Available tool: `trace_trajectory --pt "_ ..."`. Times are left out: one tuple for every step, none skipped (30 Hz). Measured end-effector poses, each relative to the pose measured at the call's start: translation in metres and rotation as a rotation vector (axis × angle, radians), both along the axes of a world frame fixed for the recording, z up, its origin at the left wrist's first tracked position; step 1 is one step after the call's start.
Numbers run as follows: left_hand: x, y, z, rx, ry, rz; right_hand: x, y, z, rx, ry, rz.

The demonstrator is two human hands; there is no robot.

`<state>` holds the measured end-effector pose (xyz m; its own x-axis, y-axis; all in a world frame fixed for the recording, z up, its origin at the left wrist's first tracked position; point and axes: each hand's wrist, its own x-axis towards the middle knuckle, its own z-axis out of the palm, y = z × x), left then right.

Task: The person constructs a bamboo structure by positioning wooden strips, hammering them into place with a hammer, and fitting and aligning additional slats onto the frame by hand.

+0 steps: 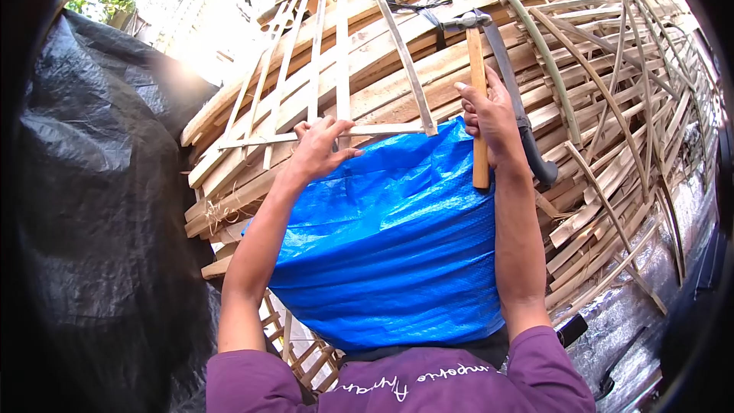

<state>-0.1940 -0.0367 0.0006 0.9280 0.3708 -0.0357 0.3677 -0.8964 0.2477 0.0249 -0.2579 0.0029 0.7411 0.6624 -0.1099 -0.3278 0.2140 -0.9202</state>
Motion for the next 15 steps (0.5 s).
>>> trace_trajectory --pt "0.001 -0.003 -0.004 0.019 -0.004 -0.058 0.001 0.0 -0.001 0.004 0.005 0.0" --pt "0.003 -0.005 -0.006 0.039 -0.01 -0.114 0.001 0.0 -0.001 0.009 0.009 0.002" --pt "0.006 -0.006 -0.007 0.057 0.005 -0.13 -0.001 0.0 0.002 0.013 0.006 -0.007" --pt "0.009 -0.006 -0.006 0.052 0.003 -0.131 -0.003 -0.001 0.003 0.009 0.003 -0.008" --pt "0.013 -0.005 -0.005 0.067 -0.004 -0.16 -0.003 -0.001 0.004 0.005 0.002 -0.004" --pt "0.019 -0.003 -0.004 0.084 -0.012 -0.19 -0.002 -0.002 0.006 0.004 -0.001 -0.002" --pt "0.025 -0.002 -0.002 0.061 -0.024 -0.212 -0.001 -0.002 0.004 -0.01 -0.004 0.024" --pt "0.03 -0.001 0.0 0.061 -0.027 -0.216 -0.001 -0.002 0.005 -0.01 -0.007 0.019" --pt "0.035 -0.002 0.006 0.066 -0.024 -0.253 -0.002 -0.002 0.005 0.006 0.003 0.009" --pt "0.041 -0.002 0.012 0.072 -0.021 -0.289 -0.002 -0.002 0.005 0.021 0.012 -0.001" --pt "0.047 -0.001 0.017 0.085 0.014 -0.301 -0.001 -0.002 0.004 0.039 0.011 0.017" --pt "0.051 -0.003 0.025 0.086 0.012 -0.307 0.0 -0.003 0.004 0.039 0.009 0.012" --pt "0.056 -0.005 0.034 0.1 0.054 -0.33 0.0 -0.003 0.004 0.074 0.026 -0.016" --pt "0.06 -0.004 0.039 0.113 0.096 -0.352 0.0 -0.002 0.004 0.108 0.044 -0.043" --pt "0.064 0.002 0.04 0.122 0.074 -0.385 0.0 -0.003 0.004 0.15 0.048 -0.044"
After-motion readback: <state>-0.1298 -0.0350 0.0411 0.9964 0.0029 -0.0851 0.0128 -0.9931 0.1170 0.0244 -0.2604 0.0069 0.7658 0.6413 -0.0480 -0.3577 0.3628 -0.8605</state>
